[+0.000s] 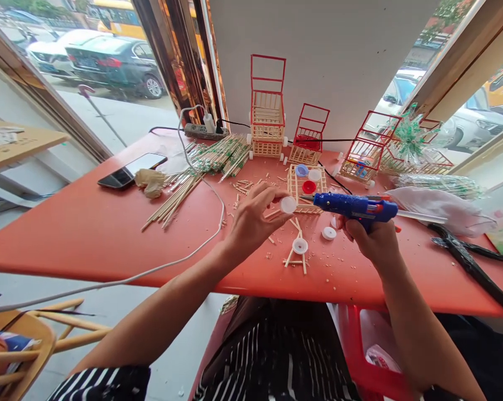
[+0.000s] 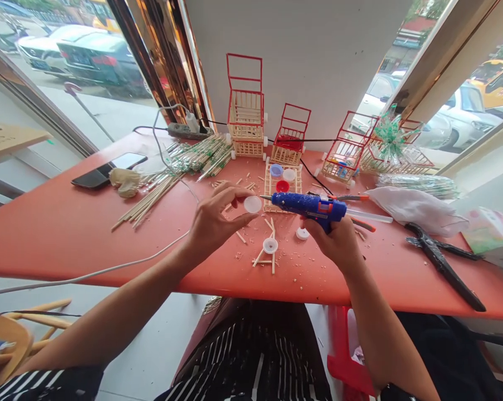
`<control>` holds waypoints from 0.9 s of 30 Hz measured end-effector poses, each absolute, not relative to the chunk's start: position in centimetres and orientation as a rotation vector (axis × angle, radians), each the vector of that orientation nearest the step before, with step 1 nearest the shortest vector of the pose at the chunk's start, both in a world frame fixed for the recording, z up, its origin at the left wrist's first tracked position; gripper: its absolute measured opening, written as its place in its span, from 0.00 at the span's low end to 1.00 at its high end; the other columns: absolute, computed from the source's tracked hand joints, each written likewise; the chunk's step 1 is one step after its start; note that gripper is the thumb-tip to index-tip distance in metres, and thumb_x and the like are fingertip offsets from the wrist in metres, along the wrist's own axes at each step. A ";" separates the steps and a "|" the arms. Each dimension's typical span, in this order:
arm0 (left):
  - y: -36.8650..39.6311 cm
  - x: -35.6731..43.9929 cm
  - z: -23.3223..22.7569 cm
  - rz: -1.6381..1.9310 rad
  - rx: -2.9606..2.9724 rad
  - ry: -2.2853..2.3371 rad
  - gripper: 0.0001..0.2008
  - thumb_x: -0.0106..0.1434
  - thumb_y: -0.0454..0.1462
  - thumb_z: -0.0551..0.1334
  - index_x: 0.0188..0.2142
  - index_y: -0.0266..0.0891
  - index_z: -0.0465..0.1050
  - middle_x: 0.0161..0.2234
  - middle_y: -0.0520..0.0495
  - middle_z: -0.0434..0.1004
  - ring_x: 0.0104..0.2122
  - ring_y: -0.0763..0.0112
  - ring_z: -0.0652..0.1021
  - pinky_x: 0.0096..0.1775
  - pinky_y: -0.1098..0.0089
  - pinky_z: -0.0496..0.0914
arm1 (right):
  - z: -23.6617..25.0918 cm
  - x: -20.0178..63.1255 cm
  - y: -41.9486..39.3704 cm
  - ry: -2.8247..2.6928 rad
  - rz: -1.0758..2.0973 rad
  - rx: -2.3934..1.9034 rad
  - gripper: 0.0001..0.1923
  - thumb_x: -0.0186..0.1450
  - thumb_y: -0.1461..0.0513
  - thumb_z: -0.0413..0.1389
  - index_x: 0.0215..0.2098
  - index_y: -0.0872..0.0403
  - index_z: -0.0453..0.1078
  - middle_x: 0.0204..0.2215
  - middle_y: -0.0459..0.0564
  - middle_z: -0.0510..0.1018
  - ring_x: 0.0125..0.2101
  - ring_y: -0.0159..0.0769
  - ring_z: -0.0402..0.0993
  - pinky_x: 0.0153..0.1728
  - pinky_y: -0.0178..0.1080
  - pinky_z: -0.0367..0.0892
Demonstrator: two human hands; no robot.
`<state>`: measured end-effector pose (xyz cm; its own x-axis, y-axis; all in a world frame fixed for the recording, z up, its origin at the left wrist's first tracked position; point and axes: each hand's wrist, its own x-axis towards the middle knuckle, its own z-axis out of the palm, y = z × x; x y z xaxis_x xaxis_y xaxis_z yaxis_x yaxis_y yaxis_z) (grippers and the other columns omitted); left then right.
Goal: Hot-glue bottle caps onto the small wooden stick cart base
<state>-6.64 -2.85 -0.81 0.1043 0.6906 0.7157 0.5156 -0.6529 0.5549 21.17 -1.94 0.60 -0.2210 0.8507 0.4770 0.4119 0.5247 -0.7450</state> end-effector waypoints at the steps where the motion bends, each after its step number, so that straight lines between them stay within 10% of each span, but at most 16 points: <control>1: -2.9 -6.6 -0.8 1.598 2.228 1.225 0.11 0.65 0.34 0.73 0.46 0.40 0.78 0.40 0.48 0.80 0.41 0.67 0.78 0.44 0.67 0.74 | 0.7 21.1 -2.0 -1.854 0.555 -1.066 0.20 0.66 0.44 0.62 0.30 0.51 0.77 0.20 0.47 0.74 0.19 0.34 0.65 0.20 0.38 0.61; 27: -3.1 -6.5 -0.6 1.626 2.376 1.256 0.08 0.69 0.39 0.70 0.46 0.41 0.78 0.41 0.46 0.84 0.43 0.62 0.80 0.51 0.61 0.72 | 0.6 20.3 -2.8 -2.030 0.269 -1.305 0.23 0.65 0.42 0.62 0.24 0.50 0.74 0.16 0.45 0.70 0.17 0.33 0.62 0.21 0.37 0.55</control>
<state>-6.51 -3.14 -0.58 0.1441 0.6050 0.7830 0.6046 -0.6803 0.4144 20.30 -2.78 0.56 -0.2489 0.8616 0.4423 0.7166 0.4710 -0.5143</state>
